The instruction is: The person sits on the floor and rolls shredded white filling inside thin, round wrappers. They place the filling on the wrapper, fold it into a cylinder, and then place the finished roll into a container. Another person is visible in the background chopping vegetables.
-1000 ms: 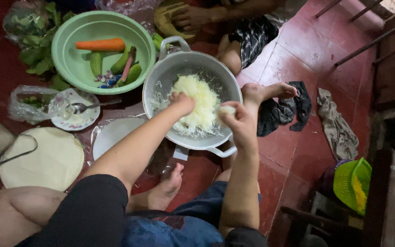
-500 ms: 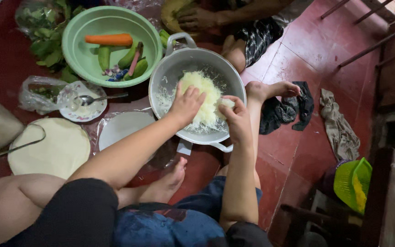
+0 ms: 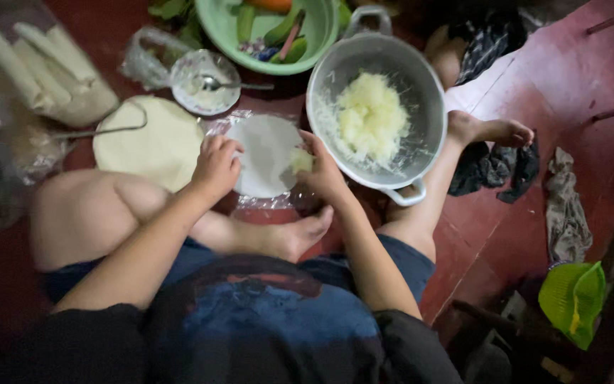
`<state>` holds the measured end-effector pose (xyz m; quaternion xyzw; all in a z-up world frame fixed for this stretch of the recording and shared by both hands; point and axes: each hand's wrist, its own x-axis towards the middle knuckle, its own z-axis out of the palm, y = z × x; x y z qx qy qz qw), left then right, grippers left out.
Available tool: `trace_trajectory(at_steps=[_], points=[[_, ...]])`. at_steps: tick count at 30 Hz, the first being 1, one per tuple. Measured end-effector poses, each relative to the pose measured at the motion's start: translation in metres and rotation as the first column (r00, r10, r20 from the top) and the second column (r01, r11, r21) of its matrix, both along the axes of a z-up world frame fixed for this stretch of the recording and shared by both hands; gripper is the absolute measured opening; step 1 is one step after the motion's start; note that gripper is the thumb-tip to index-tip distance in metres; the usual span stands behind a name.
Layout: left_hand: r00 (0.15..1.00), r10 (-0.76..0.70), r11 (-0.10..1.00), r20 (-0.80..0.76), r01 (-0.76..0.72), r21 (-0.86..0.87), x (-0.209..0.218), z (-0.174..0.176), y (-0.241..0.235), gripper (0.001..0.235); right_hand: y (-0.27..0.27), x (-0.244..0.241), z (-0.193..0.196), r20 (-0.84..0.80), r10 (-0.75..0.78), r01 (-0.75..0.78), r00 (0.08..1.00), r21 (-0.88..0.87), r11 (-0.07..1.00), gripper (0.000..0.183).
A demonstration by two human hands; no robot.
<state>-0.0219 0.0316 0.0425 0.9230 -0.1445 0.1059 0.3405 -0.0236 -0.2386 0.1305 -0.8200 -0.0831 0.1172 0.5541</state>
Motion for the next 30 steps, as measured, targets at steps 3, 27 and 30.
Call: trace_trajectory(at_steps=[3,27,30], points=[[0.997,0.042,0.999,-0.067,-0.042,0.005,-0.005,-0.021,0.004,0.03,0.03,-0.002,-0.009,0.08,0.171,-0.158,0.982,-0.146,0.977,0.094],[0.955,-0.221,0.936,-0.198,0.265,0.233,0.014,-0.017,-0.014,0.048,0.015,-0.011,-0.083,0.302,0.145,0.074,0.942,-0.61,0.789,0.032],[0.942,-0.2,0.902,-0.269,0.284,0.326,0.009,-0.022,-0.012,0.048,0.008,-0.02,-0.079,0.301,0.132,0.079,0.944,-0.598,0.798,0.035]])
